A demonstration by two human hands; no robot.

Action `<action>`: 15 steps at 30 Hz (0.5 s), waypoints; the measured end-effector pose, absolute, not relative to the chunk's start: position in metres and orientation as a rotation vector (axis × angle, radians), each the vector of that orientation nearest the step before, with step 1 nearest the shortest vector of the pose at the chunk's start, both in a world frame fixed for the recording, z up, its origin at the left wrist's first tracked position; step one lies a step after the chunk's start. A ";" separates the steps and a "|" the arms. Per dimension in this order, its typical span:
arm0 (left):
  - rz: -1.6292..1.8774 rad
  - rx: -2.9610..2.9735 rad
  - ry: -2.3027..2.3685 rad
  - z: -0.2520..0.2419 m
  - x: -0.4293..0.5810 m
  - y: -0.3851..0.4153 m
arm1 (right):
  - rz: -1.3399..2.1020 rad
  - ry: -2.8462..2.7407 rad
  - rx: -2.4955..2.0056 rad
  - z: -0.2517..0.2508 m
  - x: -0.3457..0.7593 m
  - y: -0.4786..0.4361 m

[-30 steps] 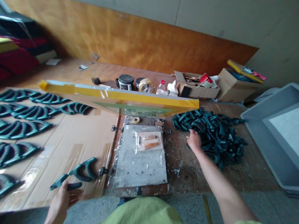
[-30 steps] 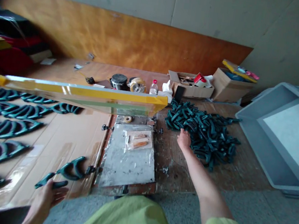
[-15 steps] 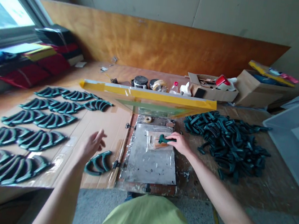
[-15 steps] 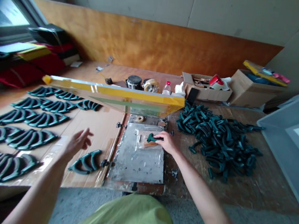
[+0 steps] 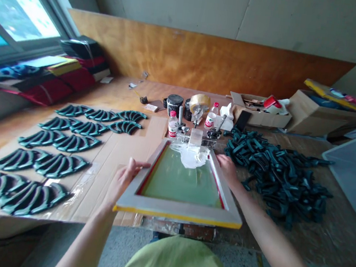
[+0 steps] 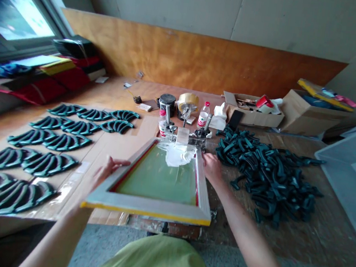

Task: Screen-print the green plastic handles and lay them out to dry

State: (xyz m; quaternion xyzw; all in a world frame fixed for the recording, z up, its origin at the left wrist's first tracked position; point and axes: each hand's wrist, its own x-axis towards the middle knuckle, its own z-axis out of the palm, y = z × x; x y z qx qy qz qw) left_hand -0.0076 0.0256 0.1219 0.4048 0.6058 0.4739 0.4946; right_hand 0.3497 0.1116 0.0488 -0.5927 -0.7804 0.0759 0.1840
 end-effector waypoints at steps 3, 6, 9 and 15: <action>0.961 0.854 1.473 0.079 -0.005 -0.001 | 0.087 -2.106 -1.604 0.070 0.343 0.142; 0.949 0.831 1.500 0.037 0.001 -0.007 | 0.034 -2.266 -1.494 0.080 0.310 0.167; 0.936 0.854 1.500 0.007 0.000 -0.003 | 0.110 -2.433 -1.595 0.078 0.281 0.174; 0.932 0.844 1.426 -0.017 -0.009 -0.001 | 0.198 -2.637 -1.384 0.061 0.288 0.134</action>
